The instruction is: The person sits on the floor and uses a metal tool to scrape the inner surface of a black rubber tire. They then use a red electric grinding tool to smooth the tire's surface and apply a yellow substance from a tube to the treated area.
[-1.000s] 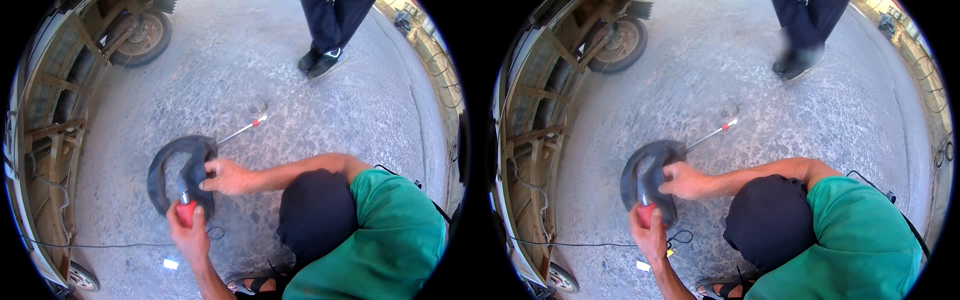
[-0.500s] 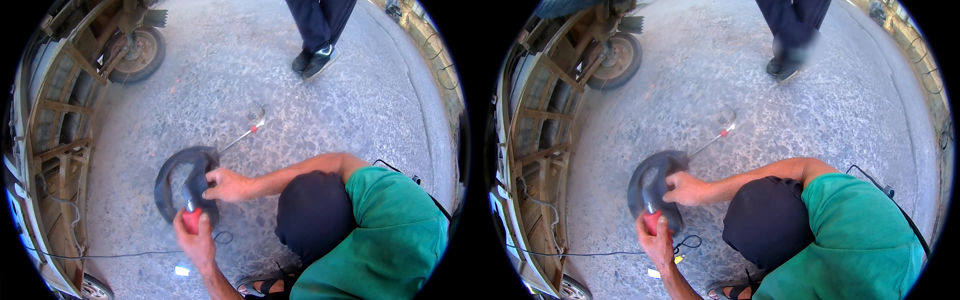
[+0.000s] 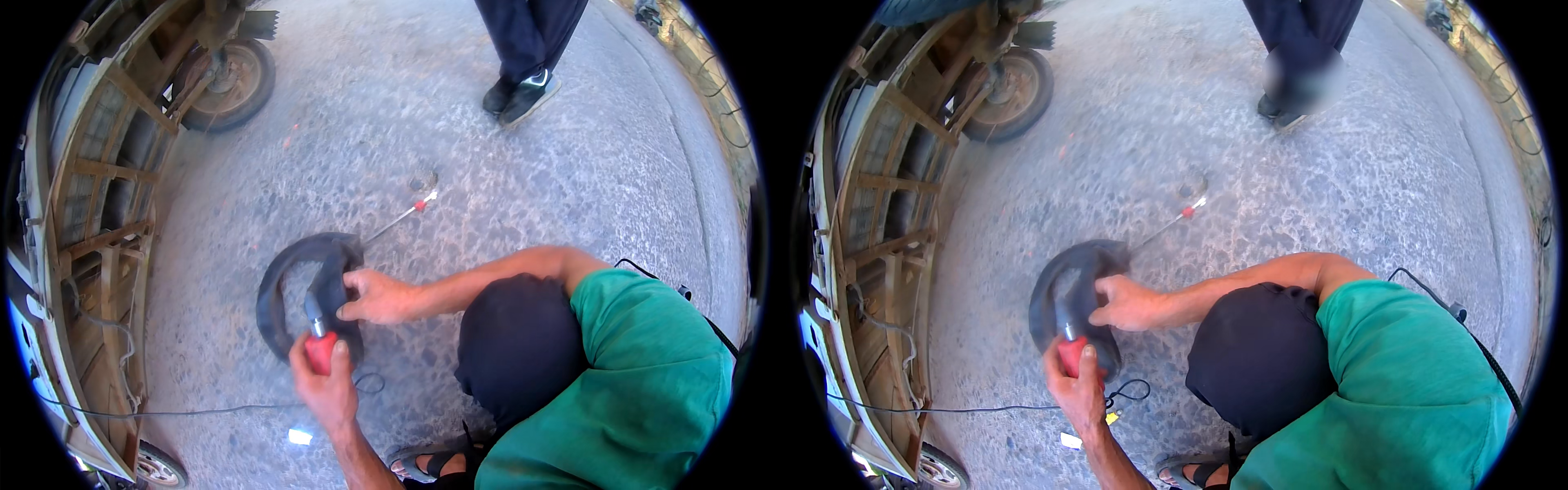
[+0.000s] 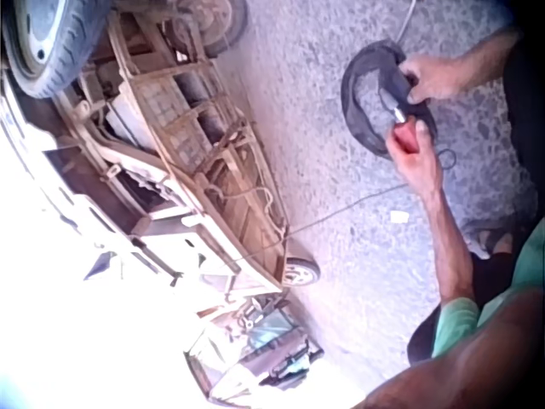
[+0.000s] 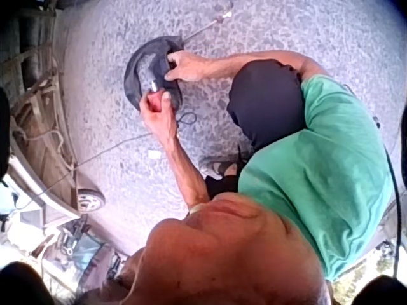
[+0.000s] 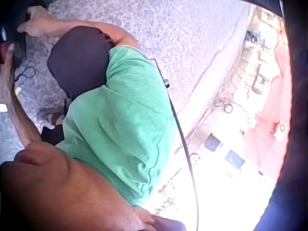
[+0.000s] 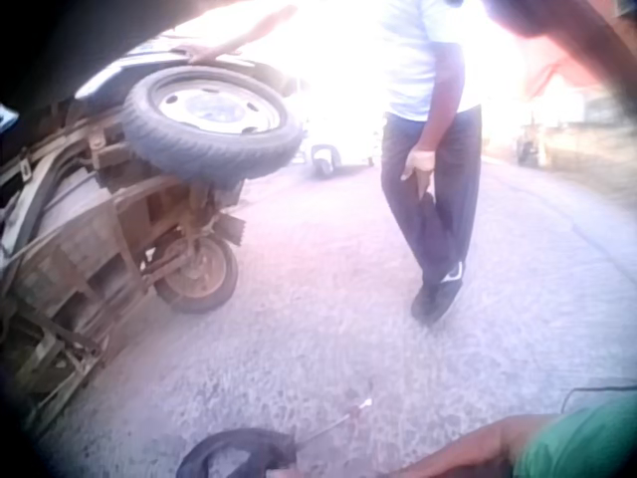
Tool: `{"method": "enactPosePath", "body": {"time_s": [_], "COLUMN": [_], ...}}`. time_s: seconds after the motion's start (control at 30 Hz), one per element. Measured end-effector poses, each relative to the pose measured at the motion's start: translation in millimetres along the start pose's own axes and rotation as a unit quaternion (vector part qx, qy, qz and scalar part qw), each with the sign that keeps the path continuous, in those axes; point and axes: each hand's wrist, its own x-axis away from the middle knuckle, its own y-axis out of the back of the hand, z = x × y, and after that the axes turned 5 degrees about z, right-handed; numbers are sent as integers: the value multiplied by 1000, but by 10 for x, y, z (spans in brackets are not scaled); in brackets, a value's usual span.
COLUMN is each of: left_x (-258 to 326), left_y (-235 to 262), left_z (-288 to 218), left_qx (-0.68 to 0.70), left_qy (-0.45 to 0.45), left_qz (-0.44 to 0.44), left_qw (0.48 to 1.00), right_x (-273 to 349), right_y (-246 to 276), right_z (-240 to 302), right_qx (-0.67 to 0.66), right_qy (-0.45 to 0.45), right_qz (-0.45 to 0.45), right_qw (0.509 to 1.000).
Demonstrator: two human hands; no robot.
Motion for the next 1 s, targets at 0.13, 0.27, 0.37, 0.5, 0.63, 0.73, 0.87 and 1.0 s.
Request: {"method": "enactPosePath", "body": {"time_s": [0.13, 0.27, 0.37, 0.5, 0.63, 0.73, 0.87, 1.0], "left_x": [-21, -13, -36, -37, -70, -81, -89, -89], "left_y": [19, 31, 12, 32, 46, 44, 70, 81], "left_z": [46, 43, 77, 136, 241, 248, 271, 300], "left_qx": [-15, -17, -18, -14, -35, -37, -41, -39], "left_qy": [-9, 15, 13, -18, -73, -73, -59, -76], "left_qz": [-7, -4, -5, -6, -6, -5, -9, -10], "left_qw": [1000, 1000, 1000, 1000, 997, 997, 997, 996], "right_x": [-88, -63, -52, -85, -123, -151, -115, -140], "right_y": [-7, -26, 12, -2, 0, 18, 14, 20], "right_z": [-109, -80, -35, -88, -140, -197, -96, -137], "right_qx": [24, 23, -18, -45, -50, -54, -28, -31], "right_qy": [24, 56, 58, 64, 77, 84, 59, 64], "right_qz": [4, -6, -5, 10, 18, 20, 18, 20], "right_qw": [999, 998, 998, 997, 996, 995, 998, 997]}}
